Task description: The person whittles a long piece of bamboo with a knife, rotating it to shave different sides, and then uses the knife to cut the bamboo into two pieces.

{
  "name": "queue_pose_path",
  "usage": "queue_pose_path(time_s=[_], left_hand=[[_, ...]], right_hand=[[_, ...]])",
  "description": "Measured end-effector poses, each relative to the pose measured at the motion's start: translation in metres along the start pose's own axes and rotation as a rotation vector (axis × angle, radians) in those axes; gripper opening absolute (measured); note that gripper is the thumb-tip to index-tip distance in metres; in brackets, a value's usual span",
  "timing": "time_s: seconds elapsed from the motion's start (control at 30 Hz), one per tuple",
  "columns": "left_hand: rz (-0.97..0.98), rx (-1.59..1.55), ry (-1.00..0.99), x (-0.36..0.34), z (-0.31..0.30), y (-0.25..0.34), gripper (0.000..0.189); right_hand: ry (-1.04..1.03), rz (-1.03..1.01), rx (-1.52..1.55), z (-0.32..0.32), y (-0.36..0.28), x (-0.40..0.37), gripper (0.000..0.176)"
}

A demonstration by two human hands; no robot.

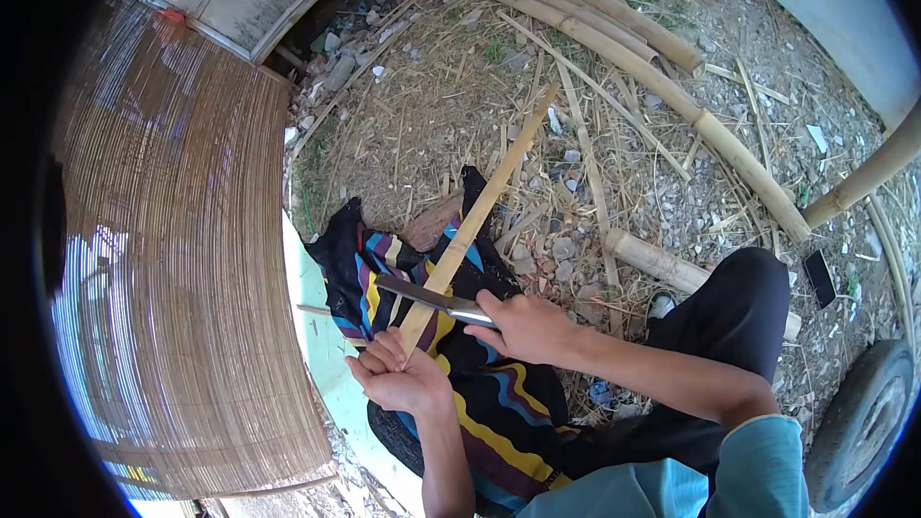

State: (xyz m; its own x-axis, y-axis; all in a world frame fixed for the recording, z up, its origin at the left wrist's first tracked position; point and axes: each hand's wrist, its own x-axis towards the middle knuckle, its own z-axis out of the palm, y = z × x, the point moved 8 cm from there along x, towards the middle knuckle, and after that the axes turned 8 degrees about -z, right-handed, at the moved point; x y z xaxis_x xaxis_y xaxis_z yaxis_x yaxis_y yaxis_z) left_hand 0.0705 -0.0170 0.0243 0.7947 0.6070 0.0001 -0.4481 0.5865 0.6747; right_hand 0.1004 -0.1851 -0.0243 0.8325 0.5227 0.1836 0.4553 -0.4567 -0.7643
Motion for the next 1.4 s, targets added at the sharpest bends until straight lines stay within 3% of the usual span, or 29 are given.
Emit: queue_pose_path(time_s=[0.07,0.13,0.23,0.27,0.33,0.4,0.43,0.47,0.53,0.57,0.73,0.87,1.0,1.13,1.2,1.4], left_hand=[[0.018,-0.006,0.037,-0.001,0.000,0.000,0.049],[0.032,0.025,-0.021,-0.003,0.002,0.000,0.049],[0.030,-0.006,-0.021,0.000,0.000,0.000,0.049],[0.038,0.011,-0.027,0.001,0.005,0.001,0.049],[0.049,0.025,-0.034,-0.001,0.004,0.000,0.049],[0.026,0.026,-0.141,0.002,0.000,0.001,0.049],[0.007,0.030,-0.090,0.005,-0.006,0.001,0.050],[0.006,0.032,-0.088,0.005,-0.005,0.003,0.050],[0.003,0.025,-0.157,0.007,0.005,0.004,0.050],[-0.003,0.048,-0.235,0.009,0.007,0.003,0.050],[-0.010,0.059,-0.254,0.016,0.003,0.013,0.050],[0.038,0.071,-0.298,0.007,0.009,0.021,0.050],[0.040,0.020,-0.222,-0.012,0.007,0.012,0.050],[0.053,0.056,-0.202,-0.018,0.005,0.008,0.049],[0.067,0.045,-0.198,-0.024,0.013,0.009,0.050],[0.100,0.065,-0.303,-0.032,0.037,0.004,0.050]], right_hand=[[0.089,0.047,-0.065,-0.010,0.022,0.000,0.036],[0.223,0.264,0.016,-0.012,0.097,0.005,0.038],[0.267,0.339,-0.070,-0.035,0.134,0.013,0.040],[0.280,0.337,-0.073,-0.032,0.131,0.011,0.040],[0.078,0.162,0.028,-0.017,0.056,0.008,0.040],[-0.120,0.074,0.009,0.000,0.013,0.002,0.040],[-0.202,0.080,-0.029,-0.001,0.000,0.001,0.041],[-0.204,0.082,-0.027,0.002,0.006,0.001,0.041],[0.115,0.176,-0.052,-0.019,0.042,0.008,0.040],[0.037,0.157,-0.094,-0.022,0.061,0.013,0.042],[0.004,0.271,-0.022,-0.011,0.048,0.010,0.047],[-0.039,0.039,-0.137,-0.018,-0.006,-0.003,0.044],[-0.016,-0.126,-0.088,-0.003,-0.033,-0.011,0.043],[0.253,0.229,-0.036,-0.014,0.074,-0.004,0.043],[0.147,0.343,-0.070,-0.033,0.109,-0.001,0.044],[0.096,0.035,-0.017,-0.024,0.004,-0.014,0.044]])
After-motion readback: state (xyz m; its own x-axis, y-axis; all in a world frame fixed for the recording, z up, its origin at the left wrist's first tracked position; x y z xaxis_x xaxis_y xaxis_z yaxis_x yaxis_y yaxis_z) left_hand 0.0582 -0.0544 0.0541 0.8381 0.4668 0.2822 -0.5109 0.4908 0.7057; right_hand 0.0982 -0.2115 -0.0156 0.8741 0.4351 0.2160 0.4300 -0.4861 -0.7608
